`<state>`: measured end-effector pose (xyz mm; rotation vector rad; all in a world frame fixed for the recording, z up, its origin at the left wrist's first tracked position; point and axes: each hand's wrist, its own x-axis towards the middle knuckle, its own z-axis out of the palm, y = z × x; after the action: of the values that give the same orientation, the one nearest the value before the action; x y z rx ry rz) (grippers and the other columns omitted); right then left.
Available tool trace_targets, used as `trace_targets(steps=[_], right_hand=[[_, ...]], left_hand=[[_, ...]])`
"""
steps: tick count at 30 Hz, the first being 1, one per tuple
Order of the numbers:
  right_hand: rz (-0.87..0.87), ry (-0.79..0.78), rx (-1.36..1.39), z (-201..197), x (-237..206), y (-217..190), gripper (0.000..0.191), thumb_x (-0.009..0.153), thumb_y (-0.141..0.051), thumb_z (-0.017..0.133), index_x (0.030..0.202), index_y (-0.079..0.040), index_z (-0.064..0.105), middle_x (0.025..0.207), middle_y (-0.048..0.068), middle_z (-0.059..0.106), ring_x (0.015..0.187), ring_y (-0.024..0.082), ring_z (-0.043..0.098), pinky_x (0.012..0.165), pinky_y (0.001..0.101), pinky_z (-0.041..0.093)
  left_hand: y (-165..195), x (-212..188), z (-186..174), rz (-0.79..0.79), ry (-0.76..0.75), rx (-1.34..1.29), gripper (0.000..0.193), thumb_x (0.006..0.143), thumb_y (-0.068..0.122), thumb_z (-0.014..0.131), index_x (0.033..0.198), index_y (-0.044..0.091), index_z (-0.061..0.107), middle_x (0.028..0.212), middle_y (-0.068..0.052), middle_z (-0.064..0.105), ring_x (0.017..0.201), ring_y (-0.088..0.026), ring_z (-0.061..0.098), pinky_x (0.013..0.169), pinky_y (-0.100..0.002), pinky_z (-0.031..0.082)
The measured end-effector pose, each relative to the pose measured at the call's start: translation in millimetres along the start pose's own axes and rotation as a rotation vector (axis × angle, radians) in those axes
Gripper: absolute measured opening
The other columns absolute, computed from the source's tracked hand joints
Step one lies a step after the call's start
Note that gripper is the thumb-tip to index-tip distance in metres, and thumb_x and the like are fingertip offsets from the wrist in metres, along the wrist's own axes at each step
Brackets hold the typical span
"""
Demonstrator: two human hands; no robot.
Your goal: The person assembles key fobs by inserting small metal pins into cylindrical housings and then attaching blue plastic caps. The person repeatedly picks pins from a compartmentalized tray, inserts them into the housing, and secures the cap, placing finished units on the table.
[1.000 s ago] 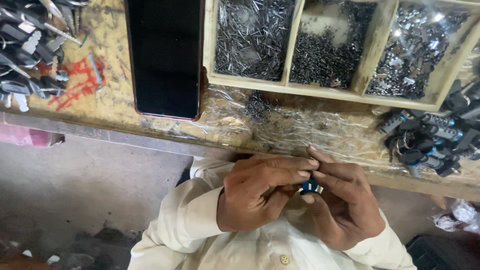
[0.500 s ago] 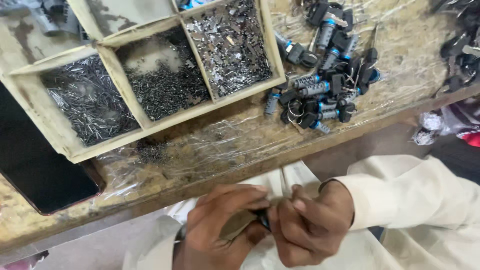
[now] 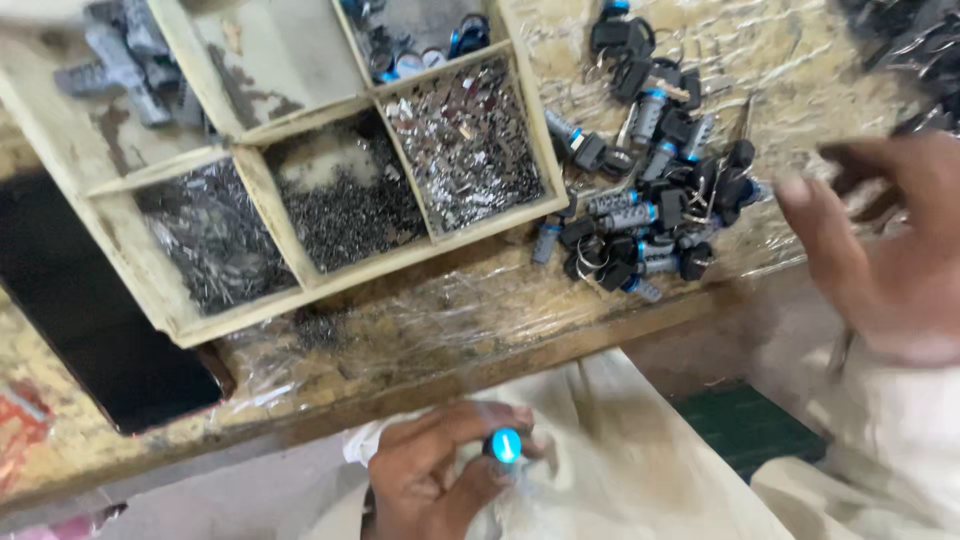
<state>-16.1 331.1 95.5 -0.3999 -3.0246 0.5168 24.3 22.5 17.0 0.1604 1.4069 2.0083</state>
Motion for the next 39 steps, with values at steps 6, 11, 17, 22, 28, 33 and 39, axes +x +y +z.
trace_targets(steps=[6,11,17,22,28,33,39], right_hand=[[0.021,-0.129,0.241,42.8,1.8,71.9,0.021,0.097,-0.007,0.073,0.107,0.01,0.065,0.088,0.018,0.066,0.078,0.029,0.063,0.071,0.0374,0.049],[0.115,0.116,0.519,25.6,11.7,40.2,0.019,0.094,0.001,0.063,0.111,0.01,0.061,0.09,0.019,0.065,0.082,0.03,0.064,0.074,0.0377,0.052],[-0.241,-0.102,0.595,57.9,-58.3,-13.9,0.025,0.091,0.011,0.052,0.115,0.012,0.055,0.092,0.021,0.065,0.086,0.031,0.066,0.078,0.0381,0.056],[-0.033,-0.21,0.943,98.9,-107.4,-26.0,0.033,0.081,0.017,0.061,0.113,0.01,0.053,0.099,0.024,0.063,0.085,0.029,0.067,0.079,0.0399,0.056],[-0.563,-0.003,0.683,95.1,-62.3,-71.7,0.033,0.075,0.021,0.06,0.105,0.013,0.05,0.084,0.019,0.07,0.076,0.027,0.06,0.082,0.0493,0.053],[-0.737,-0.186,0.749,93.4,-42.2,-90.6,0.033,0.07,0.017,0.069,0.1,0.008,0.059,0.085,0.016,0.065,0.082,0.029,0.061,0.078,0.0438,0.056],[-0.804,-0.523,0.639,95.4,-50.6,-58.3,0.035,0.066,0.01,0.069,0.1,0.009,0.062,0.084,0.019,0.067,0.081,0.038,0.066,0.073,0.0466,0.056]], left_hand=[[5.1,-0.8,-9.7,0.06,0.014,0.286,0.024,0.09,0.004,0.074,0.114,0.0,0.074,0.102,-0.011,0.082,0.097,-0.025,0.082,0.092,-0.036,0.062],[9.9,5.1,-15.0,0.124,0.019,0.33,0.025,0.09,0.003,0.073,0.116,0.002,0.072,0.107,-0.01,0.08,0.097,-0.024,0.081,0.09,-0.033,0.063],[12.4,17.3,-21.3,0.228,0.075,0.435,0.031,0.094,0.002,0.072,0.124,0.003,0.067,0.107,-0.013,0.076,0.092,-0.026,0.077,0.083,-0.032,0.061],[14.3,14.7,-31.1,0.436,0.122,0.496,0.039,0.101,0.001,0.072,0.137,0.004,0.059,0.119,-0.016,0.067,0.1,-0.028,0.074,0.084,-0.032,0.062],[18.8,1.9,-43.3,0.597,0.117,0.868,0.051,0.092,-0.003,0.073,0.139,-0.005,0.055,0.119,-0.016,0.066,0.097,-0.026,0.072,0.075,-0.034,0.059],[21.3,-3.1,-43.6,0.703,-0.04,1.095,0.049,0.097,0.001,0.074,0.14,-0.014,0.055,0.116,-0.018,0.064,0.094,-0.027,0.07,0.073,-0.036,0.057],[10.7,-4.3,-47.5,0.613,0.143,0.843,0.053,0.091,0.008,0.081,0.138,-0.001,0.057,0.123,-0.012,0.065,0.096,-0.025,0.073,0.079,-0.037,0.061]])
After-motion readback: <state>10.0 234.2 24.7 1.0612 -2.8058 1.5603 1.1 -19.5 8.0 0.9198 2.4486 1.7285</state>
